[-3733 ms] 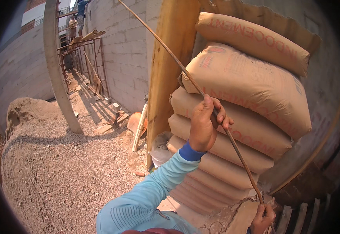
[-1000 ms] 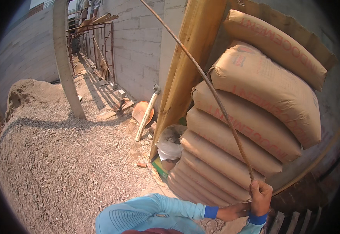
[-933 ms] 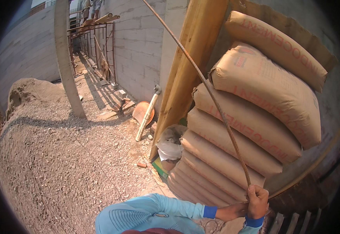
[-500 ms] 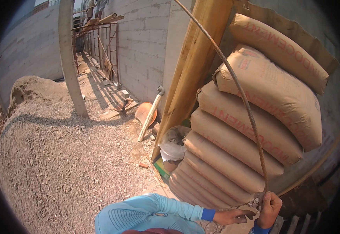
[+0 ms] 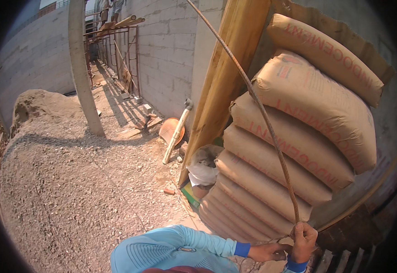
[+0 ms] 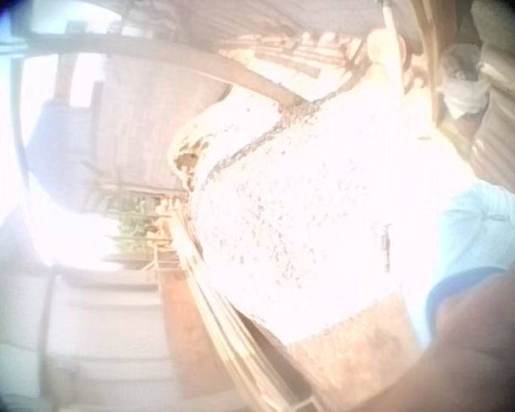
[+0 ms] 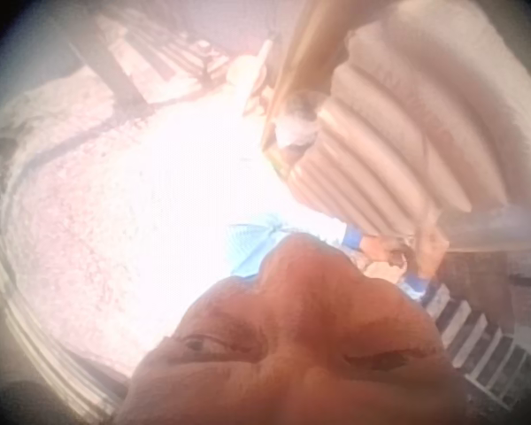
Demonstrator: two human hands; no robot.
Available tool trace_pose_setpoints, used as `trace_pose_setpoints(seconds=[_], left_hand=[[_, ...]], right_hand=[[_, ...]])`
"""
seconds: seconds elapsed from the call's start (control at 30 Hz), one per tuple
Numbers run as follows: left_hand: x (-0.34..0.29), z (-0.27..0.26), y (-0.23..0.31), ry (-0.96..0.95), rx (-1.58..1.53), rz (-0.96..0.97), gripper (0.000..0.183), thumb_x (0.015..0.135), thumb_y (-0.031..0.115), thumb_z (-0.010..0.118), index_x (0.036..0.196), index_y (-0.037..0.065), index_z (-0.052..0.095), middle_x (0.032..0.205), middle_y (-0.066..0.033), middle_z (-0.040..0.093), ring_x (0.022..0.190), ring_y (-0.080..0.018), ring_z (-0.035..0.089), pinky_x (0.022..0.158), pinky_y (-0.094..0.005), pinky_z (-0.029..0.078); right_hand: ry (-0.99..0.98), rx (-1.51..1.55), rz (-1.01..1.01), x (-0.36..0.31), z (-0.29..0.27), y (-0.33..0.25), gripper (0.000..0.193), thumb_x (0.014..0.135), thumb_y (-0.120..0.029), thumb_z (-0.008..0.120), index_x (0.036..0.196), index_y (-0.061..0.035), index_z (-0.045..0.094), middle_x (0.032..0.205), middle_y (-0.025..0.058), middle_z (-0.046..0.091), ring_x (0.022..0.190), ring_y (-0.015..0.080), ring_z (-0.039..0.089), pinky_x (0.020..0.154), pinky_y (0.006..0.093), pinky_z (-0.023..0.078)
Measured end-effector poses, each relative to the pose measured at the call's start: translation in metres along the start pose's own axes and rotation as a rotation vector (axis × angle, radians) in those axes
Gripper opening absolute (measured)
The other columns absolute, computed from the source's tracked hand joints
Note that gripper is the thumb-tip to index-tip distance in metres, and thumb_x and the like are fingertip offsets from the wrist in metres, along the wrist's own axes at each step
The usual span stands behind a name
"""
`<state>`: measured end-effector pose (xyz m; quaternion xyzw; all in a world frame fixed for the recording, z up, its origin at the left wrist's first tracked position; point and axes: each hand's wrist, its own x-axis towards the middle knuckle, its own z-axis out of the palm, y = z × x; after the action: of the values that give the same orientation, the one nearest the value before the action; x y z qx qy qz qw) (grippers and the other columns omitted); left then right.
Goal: The person repeatedly picks up a long steel rebar from the ground, lifts it, and places it against a stack of cement bags. The person walks back and forth between the rebar pile and the cement bags, handling the rebar one at a time.
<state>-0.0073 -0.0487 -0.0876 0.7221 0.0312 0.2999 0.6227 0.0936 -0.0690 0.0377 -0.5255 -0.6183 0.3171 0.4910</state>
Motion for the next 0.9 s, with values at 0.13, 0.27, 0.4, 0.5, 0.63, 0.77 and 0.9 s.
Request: trace_pose_setpoints(seconds=[0.13, 0.27, 0.4, 0.5, 0.63, 0.77, 0.9], left_hand=[[-0.005, -0.003, -0.007, 0.046, -0.078, 0.0, 0.045, 0.096, 0.024, 0.047, 0.132, -0.002, 0.04, 0.122, -0.0158, 0.053, 0.114, -0.0244, 0.049, 0.098, -0.0362, 0.039], [-0.009, -0.013, -0.01, 0.086, -0.102, 0.002, 0.049, 0.096, 0.026, 0.048, 0.134, -0.003, 0.038, 0.13, -0.0175, 0.05, 0.12, -0.0255, 0.047, 0.101, -0.0363, 0.038], [-0.012, -0.025, -0.007, 0.188, -0.01, -0.091, 0.057, 0.096, 0.03, 0.049, 0.139, -0.003, 0.031, 0.138, -0.0186, 0.043, 0.128, -0.0258, 0.041, 0.104, -0.0357, 0.036], [-0.009, -0.031, -0.009, 0.282, -0.094, -0.125, 0.06, 0.097, 0.031, 0.047, 0.141, -0.004, 0.027, 0.141, -0.0202, 0.039, 0.132, -0.0274, 0.037, 0.107, -0.0368, 0.032], [0.014, -0.037, -0.022, 0.436, -0.019, 0.123, 0.057, 0.097, 0.029, 0.043, 0.14, -0.005, 0.027, 0.143, -0.0212, 0.037, 0.133, -0.0295, 0.035, 0.109, -0.0384, 0.029], [0.038, -0.041, -0.026, 0.526, 0.359, 0.233, 0.05, 0.097, 0.021, 0.041, 0.142, 0.003, 0.027, 0.14, -0.0154, 0.041, 0.123, -0.0231, 0.045, 0.099, -0.034, 0.04], [0.051, -0.044, -0.002, 0.527, 0.123, 0.061, 0.042, 0.096, 0.019, 0.042, 0.132, 0.0, 0.037, 0.124, -0.0134, 0.053, 0.108, -0.021, 0.053, 0.091, -0.0332, 0.044]], right_hand=[[0.04, -0.023, -0.069, 0.017, -0.002, 0.004, 0.045, 0.094, -0.03, 0.056, 0.06, -0.0018, 0.05, 0.054, -0.0022, 0.044, 0.051, 0.0056, 0.035, 0.046, 0.0251, 0.024], [-0.013, -0.072, -0.105, 0.046, 0.021, 0.005, 0.047, 0.093, -0.031, 0.057, 0.059, -0.001, 0.05, 0.053, -0.0023, 0.043, 0.051, 0.0063, 0.036, 0.047, 0.0258, 0.025], [-0.037, -0.115, -0.18, 0.072, 0.056, -0.007, 0.049, 0.092, -0.034, 0.059, 0.058, -0.0002, 0.051, 0.052, -0.0019, 0.042, 0.051, 0.0067, 0.037, 0.047, 0.0265, 0.025], [-0.089, -0.115, -0.197, 0.093, 0.073, -0.026, 0.049, 0.092, -0.035, 0.059, 0.058, -0.0004, 0.051, 0.052, -0.002, 0.042, 0.051, 0.0068, 0.037, 0.047, 0.0267, 0.025], [-0.168, -0.076, -0.151, 0.118, 0.089, -0.047, 0.049, 0.092, -0.035, 0.059, 0.058, -0.0012, 0.052, 0.053, -0.0029, 0.043, 0.051, 0.0062, 0.036, 0.047, 0.0263, 0.024], [-0.309, 0.002, -0.038, 0.127, 0.095, -0.063, 0.046, 0.093, -0.039, 0.056, 0.062, -0.005, 0.055, 0.051, -0.0061, 0.038, 0.043, 0.0031, 0.031, 0.04, 0.0222, 0.02], [-0.336, 0.062, 0.031, 0.133, 0.1, -0.083, 0.043, 0.095, -0.038, 0.054, 0.069, -0.0044, 0.057, 0.051, -0.0054, 0.039, 0.042, 0.0041, 0.031, 0.039, 0.0223, 0.021]])
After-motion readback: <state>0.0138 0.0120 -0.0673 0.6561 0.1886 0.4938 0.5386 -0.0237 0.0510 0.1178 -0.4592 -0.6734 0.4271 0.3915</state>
